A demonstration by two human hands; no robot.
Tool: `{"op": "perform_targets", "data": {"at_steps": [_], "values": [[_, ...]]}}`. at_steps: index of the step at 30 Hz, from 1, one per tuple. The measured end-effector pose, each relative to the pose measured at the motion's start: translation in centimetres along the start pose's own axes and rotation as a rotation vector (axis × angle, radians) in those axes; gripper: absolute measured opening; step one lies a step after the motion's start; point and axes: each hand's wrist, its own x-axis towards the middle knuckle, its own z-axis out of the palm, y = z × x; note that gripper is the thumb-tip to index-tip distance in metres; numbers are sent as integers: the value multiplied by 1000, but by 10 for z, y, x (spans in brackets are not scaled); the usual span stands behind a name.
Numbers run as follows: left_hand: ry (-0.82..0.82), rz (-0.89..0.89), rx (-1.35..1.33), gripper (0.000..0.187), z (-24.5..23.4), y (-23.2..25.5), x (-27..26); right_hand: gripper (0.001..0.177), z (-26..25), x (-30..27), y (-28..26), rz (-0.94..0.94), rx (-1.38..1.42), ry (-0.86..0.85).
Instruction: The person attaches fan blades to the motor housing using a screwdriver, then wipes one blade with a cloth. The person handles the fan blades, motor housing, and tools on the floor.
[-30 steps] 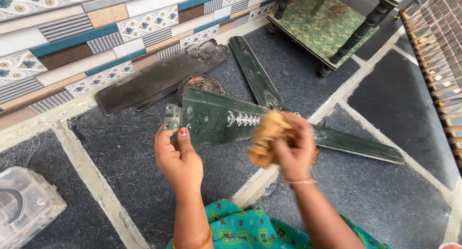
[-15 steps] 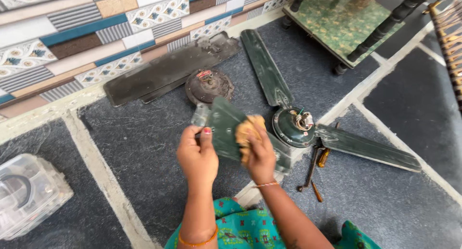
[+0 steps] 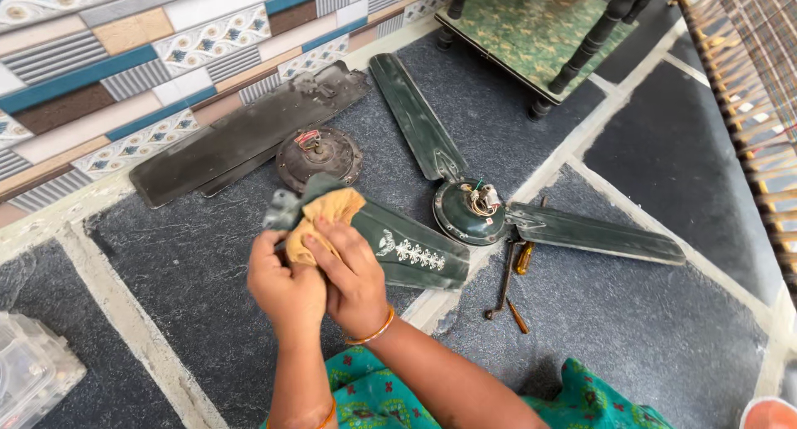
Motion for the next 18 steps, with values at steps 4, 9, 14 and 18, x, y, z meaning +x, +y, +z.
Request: {"op": "perform_targets", "data": {"at_steps": [4, 9, 14, 18], "values": [[6, -82, 93, 5, -4, -10, 2, 43, -2, -66, 54, -73, -94, -22], [25, -53, 125, 7, 6, -8, 5, 41, -37, -184, 141, 242, -248, -10], [38, -33, 150, 8, 4, -1, 6, 45, -72, -191, 159, 738, -322, -40], [42, -85, 150, 9, 2, -1, 1, 63, -61, -101, 123, 424, -53, 107]]}}
